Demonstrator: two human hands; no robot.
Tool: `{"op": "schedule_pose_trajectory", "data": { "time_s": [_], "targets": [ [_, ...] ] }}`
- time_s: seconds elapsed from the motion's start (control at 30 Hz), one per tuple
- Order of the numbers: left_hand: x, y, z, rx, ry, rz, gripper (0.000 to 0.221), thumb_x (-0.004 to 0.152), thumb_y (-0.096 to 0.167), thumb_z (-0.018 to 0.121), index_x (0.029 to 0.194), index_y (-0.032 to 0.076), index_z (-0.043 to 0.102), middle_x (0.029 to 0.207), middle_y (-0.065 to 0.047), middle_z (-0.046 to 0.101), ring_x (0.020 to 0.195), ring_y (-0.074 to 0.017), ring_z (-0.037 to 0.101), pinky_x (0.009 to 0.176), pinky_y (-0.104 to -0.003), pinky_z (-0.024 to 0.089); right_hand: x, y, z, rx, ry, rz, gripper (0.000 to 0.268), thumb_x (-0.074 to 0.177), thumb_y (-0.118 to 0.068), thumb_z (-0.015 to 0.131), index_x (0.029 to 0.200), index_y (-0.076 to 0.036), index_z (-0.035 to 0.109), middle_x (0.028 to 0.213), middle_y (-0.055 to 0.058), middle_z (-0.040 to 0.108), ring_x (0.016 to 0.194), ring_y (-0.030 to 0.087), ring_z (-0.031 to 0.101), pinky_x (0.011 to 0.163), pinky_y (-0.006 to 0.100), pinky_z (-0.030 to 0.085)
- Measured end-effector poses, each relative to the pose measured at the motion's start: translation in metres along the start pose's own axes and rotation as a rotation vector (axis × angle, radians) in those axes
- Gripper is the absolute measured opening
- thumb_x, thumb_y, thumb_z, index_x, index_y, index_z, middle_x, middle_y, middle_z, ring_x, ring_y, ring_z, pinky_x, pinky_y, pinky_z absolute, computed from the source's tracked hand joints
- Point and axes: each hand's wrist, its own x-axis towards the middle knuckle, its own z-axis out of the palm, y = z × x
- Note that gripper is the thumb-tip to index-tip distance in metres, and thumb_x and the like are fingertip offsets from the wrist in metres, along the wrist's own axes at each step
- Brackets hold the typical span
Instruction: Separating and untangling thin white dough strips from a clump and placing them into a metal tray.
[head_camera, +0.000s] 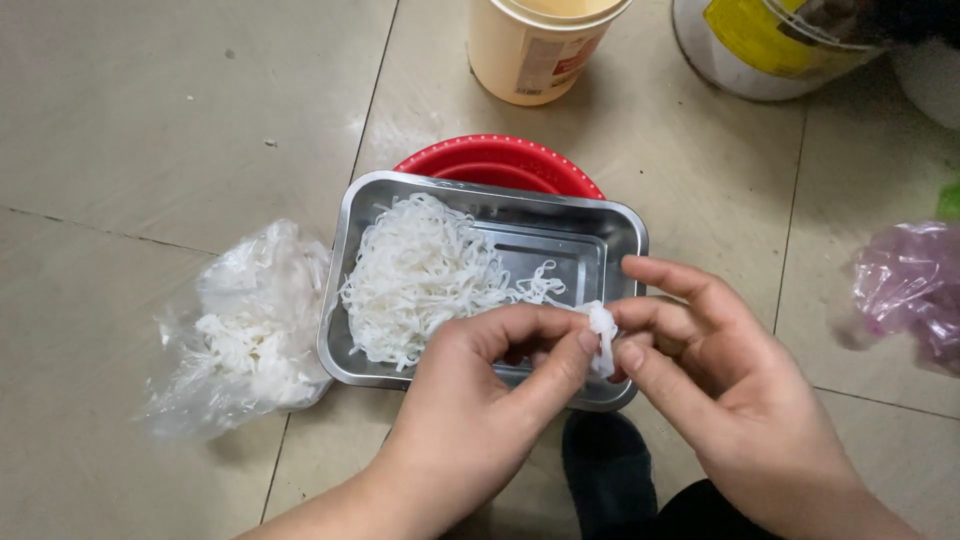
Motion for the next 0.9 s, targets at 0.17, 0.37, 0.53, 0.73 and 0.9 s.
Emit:
{"op": "schedule_pose_trajectory", "data": {
  "time_s": [0.17, 0.37, 0.53, 0.73, 0.9],
  "targets": [
    [-0.003, -0.004, -0.003, 0.014, -0.031, -0.076, 0.022, 0.09, 0.014, 0.074, 0.102, 0.002, 0.087, 0.085, -0.004, 0.087, 0.072, -0.0062, 0.071, 0.068, -0.019, 0.06, -0.005, 0.01, 0.006, -0.036, 0.013, -0.028, 0.069, 0.081, 0.008, 0.073, 0.146, -0.005, 0.055, 0.112, 0.011, 0.082, 0.096, 0.018, 0.071, 0.089, 0.034, 0.06],
    [-0.002, -0.007, -0.011, 0.091, 0.012, -0.175, 0.022, 0.085, 0.015, 0.077, 0.094, 0.001, 0.09, 0.074, -0.003, 0.083, 0.063, -0.0064, 0.062, 0.058, -0.02, 0.054, -0.001, 0.013, 0.004, -0.089, 0.136, -0.02, 0.053, 0.085, 0.007, 0.073, 0.137, -0.003, 0.062, 0.098, 0.011, 0.079, 0.09, 0.016, 0.074, 0.082, 0.032, 0.061],
    [0.002, 0.01, -0.029, 0.089, 0.086, -0.381, 0.023, 0.093, 0.018, 0.073, 0.099, 0.001, 0.088, 0.078, -0.006, 0.081, 0.067, -0.0107, 0.066, 0.064, -0.023, 0.056, 0.02, 0.04, -0.008, -0.442, 0.153, -0.125, 0.024, 0.086, -0.007, 0.076, 0.11, -0.007, 0.078, 0.091, 0.005, 0.077, 0.084, 0.012, 0.068, 0.074, 0.026, 0.06],
    [0.002, 0.039, -0.06, 0.167, 0.118, -0.119, 0.028, 0.092, 0.019, 0.063, 0.097, 0.002, 0.085, 0.09, -0.008, 0.091, 0.084, -0.0119, 0.079, 0.08, -0.026, 0.066, 0.039, 0.079, -0.015, -0.931, 0.181, -0.448, 0.014, 0.089, -0.018, 0.075, 0.103, -0.016, 0.08, 0.091, -0.008, 0.076, 0.075, 0.012, 0.06, 0.091, 0.031, 0.042],
    [-0.002, 0.069, -0.083, 0.042, 0.247, -0.045, 0.027, 0.095, 0.008, 0.052, 0.1, -0.007, 0.074, 0.1, -0.019, 0.081, 0.097, -0.0223, 0.072, 0.092, -0.035, 0.061, 0.038, 0.102, -0.023, -1.054, 0.189, -0.423, 0.013, 0.087, -0.021, 0.075, 0.099, -0.016, 0.08, 0.09, -0.005, 0.074, 0.085, 0.016, 0.065, 0.095, 0.036, 0.043]
  ]
}}
